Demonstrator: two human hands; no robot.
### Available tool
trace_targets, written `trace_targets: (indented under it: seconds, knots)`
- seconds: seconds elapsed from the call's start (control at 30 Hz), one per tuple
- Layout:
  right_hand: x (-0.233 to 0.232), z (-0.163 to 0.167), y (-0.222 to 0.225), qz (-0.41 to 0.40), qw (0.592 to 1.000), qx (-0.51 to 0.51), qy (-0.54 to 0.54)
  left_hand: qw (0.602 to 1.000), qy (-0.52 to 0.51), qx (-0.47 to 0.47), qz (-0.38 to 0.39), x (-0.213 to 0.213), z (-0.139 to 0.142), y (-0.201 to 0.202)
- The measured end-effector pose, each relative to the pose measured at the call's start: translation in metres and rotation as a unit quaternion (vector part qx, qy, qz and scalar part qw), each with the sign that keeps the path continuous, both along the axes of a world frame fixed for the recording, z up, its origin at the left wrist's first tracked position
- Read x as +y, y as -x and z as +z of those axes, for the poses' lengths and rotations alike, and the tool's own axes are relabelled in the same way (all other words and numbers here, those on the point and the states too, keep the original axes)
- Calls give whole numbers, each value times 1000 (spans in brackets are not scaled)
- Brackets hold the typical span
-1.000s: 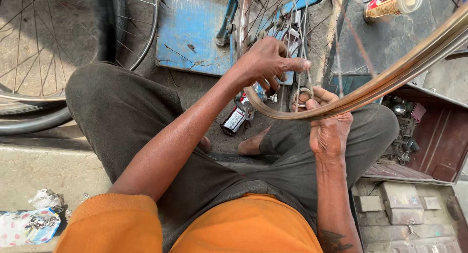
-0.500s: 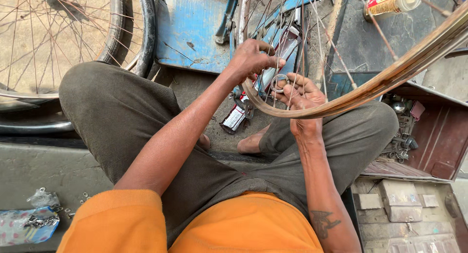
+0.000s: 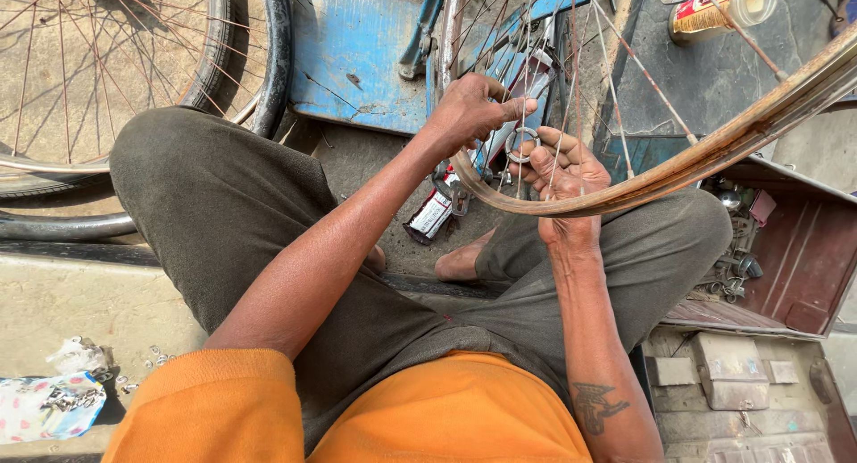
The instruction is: The person secures a bicycle wheel in a truing stand and adjusts the axle nuts. They then remove the rim tape, inspect the rim interior, and install new rim tape along the rim circumference.
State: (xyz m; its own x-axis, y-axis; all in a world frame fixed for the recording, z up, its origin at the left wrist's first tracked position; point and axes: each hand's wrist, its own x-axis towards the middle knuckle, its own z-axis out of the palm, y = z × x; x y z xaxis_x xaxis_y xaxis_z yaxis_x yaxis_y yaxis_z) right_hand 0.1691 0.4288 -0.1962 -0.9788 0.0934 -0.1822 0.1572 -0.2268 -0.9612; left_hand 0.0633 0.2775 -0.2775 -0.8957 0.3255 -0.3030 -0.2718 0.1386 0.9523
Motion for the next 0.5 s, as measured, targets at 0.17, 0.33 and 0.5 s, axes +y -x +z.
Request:
trace_targets:
  seconds: [0.17, 0.33, 0.5]
  knots:
    - [5, 1, 1, -8, 1000, 11, -9, 1000, 9, -4, -11, -3, 7, 0]
    - [5, 9, -1, 15, 1000, 2, 1, 1000, -5, -1, -1, -6, 2, 2]
    - [-9, 6, 4, 30, 996, -66, -51, 996, 52, 63, 21, -4, -10, 7]
